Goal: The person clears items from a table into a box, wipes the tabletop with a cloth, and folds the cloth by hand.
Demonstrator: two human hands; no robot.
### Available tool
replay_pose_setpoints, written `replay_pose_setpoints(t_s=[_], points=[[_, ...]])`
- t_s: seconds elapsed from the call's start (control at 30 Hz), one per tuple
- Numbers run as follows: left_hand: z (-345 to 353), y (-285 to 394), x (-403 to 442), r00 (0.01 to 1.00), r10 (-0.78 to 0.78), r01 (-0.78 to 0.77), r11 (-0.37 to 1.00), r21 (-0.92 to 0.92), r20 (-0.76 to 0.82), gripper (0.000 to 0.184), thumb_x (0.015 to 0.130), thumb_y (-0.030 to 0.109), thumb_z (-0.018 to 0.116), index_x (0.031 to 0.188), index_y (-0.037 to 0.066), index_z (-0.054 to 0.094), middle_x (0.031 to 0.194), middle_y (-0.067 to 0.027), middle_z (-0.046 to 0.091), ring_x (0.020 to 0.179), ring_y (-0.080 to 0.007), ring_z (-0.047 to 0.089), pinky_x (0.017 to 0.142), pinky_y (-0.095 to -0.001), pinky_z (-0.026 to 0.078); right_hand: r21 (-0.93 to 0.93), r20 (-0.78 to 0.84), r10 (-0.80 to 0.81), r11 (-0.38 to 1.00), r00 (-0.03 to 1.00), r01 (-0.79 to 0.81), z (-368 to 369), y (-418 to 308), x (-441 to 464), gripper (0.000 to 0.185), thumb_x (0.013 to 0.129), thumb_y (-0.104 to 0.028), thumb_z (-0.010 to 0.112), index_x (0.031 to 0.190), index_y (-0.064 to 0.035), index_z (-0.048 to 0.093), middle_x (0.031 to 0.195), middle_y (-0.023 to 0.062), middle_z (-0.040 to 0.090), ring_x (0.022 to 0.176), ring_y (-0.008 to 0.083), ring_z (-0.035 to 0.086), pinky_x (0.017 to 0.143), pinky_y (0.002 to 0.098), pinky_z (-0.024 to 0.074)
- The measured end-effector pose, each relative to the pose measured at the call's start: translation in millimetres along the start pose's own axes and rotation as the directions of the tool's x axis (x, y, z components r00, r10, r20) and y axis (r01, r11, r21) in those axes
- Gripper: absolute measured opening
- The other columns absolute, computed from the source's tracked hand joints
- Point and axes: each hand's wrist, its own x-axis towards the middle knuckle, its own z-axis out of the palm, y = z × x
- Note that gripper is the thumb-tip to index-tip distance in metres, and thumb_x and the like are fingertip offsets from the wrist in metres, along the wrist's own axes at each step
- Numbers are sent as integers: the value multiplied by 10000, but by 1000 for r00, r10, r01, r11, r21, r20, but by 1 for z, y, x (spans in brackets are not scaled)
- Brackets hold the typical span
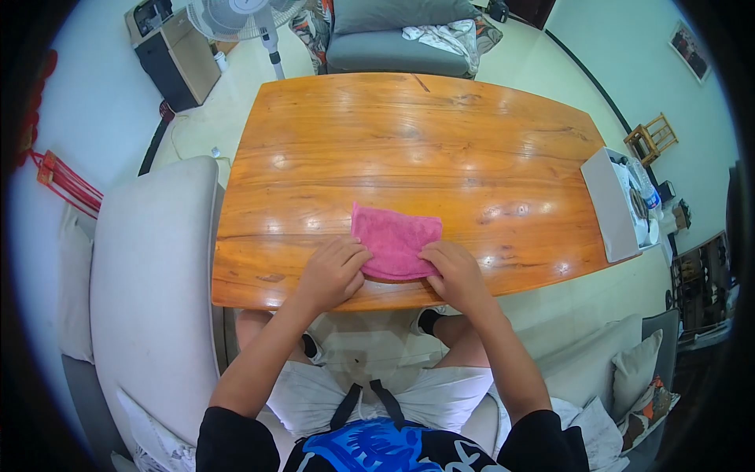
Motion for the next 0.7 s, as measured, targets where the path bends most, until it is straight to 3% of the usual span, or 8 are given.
replay_pose_setpoints(t_s=[0.1, 0.2, 0.3, 0.4, 0.5, 0.63, 0.7], points=[[-6, -1, -3, 998, 42, -42, 999, -8, 47, 350, 717, 48, 711, 1066, 48, 689, 1130, -127, 677, 1103, -325, 641, 952, -443, 514, -6, 16, -26, 1000, 1000, 26, -4, -1, -10, 381, 727, -74, 758, 1098, -46, 680, 1252, 142, 634, 1209, 337, 581, 1036, 457, 463], [-10, 2, -5, 997, 50, -50, 999, -2, 64, 334, 731, 89, 698, 1063, 55, 693, 1117, -107, 669, 1096, -306, 631, 975, -435, 494, 25, 8, 88, 996, 996, -88, -6, -8, -19, 463, 740, -93, 751, 1189, -51, 648, 1312, 167, 603, 1285, 355, 531, 1103, 470, 407], [-25, 14, 5, 997, 36, -35, 999, -14, 73, 318, 747, 143, 698, 1051, 53, 691, 1085, -97, 658, 1068, -294, 628, 975, -429, 486, 48, -57, 309, 951, 950, -306, -11, -20, -15, 557, 766, -108, 738, 1297, -41, 583, 1329, 196, 585, 1281, 375, 519, 1086, 479, 414], [-25, 23, 14, 997, 27, -23, 999, -45, 78, 299, 762, 178, 701, 1031, 48, 687, 1049, -95, 647, 1040, -288, 625, 938, -418, 494, 44, -151, 434, 901, 888, -432, 7, -14, -5, 551, 784, -95, 719, 1300, -18, 542, 1216, 204, 610, 1158, 373, 573, 995, 475, 464], [-11, 27, 19, 998, 26, -20, 996, -85, 63, 259, 774, 159, 697, 1006, 45, 683, 1030, -100, 652, 1019, -292, 631, 898, -414, 503, 310, -53, 644, 737, 763, -601, 10, -24, 21, 457, 808, -67, 701, 1232, 3, 547, 1078, 186, 605, 1014, 354, 603, 877, 447, 500], [3, 12, 11, 1000, -8, 5, 981, -193, -16, 221, 776, 94, 696, 991, 48, 680, 1024, -116, 674, 980, -309, 646, 865, -419, 511, 397, -136, 565, 784, 814, -478, 24, -19, 41, 423, 820, -40, 702, 1209, -3, 540, 982, 159, 582, 935, 321, 608, 821, 400, 511], [-5, 7, 3, 989, -125, 115, 986, -121, -74, 206, 790, 62, 683, 995, 46, 678, 1037, -129, 681, 969, -327, 649, 869, -426, 510, 492, -141, 555, 758, 820, -428, 28, -23, 55, 432, 829, -19, 690, 1233, -2, 538, 983, 161, 585, 946, 311, 610, 826, 383, 517]])
